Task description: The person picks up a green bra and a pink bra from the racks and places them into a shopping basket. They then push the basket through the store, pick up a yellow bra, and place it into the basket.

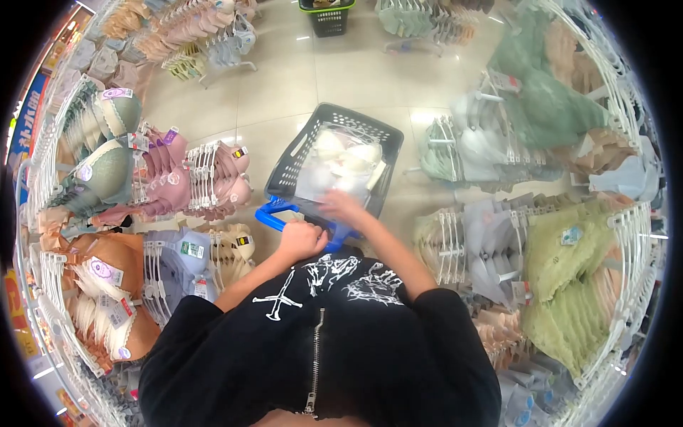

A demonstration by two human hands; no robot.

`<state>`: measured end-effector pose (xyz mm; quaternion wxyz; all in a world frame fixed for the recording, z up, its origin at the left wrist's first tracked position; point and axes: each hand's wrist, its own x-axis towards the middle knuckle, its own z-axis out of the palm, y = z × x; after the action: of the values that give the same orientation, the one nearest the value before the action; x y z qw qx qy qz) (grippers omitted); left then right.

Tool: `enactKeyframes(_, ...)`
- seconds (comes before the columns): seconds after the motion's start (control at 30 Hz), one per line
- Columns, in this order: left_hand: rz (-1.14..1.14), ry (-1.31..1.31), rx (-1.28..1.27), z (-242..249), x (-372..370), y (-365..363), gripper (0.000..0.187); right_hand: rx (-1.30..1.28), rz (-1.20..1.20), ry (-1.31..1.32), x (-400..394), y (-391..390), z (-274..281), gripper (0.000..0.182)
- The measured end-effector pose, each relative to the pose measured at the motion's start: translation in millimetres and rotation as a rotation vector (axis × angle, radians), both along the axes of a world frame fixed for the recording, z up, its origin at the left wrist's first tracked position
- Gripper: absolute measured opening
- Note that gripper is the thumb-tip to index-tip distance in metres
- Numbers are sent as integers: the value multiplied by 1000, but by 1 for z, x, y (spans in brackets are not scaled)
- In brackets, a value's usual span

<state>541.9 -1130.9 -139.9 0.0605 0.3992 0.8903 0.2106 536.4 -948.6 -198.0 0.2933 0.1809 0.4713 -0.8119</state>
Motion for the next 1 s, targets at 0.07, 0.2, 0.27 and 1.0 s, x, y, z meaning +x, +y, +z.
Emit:
enactKeyframes(0.07,19,-25,9,-1,3,-1,28,33,245,70,13,-21,30,42)
enactKeyframes(0.2,-6,-76,37,-15,3,0,23,227,330,475,32,-46,27,57)
enactKeyframes(0.27,-84,-162,-241,-3,-5,0,20,435,430,560,27,-46,52,66)
enactKeyframes(1.0,-200,-179,-217,-47,-37,20,21,1179,330,1352,13,-72,73,56)
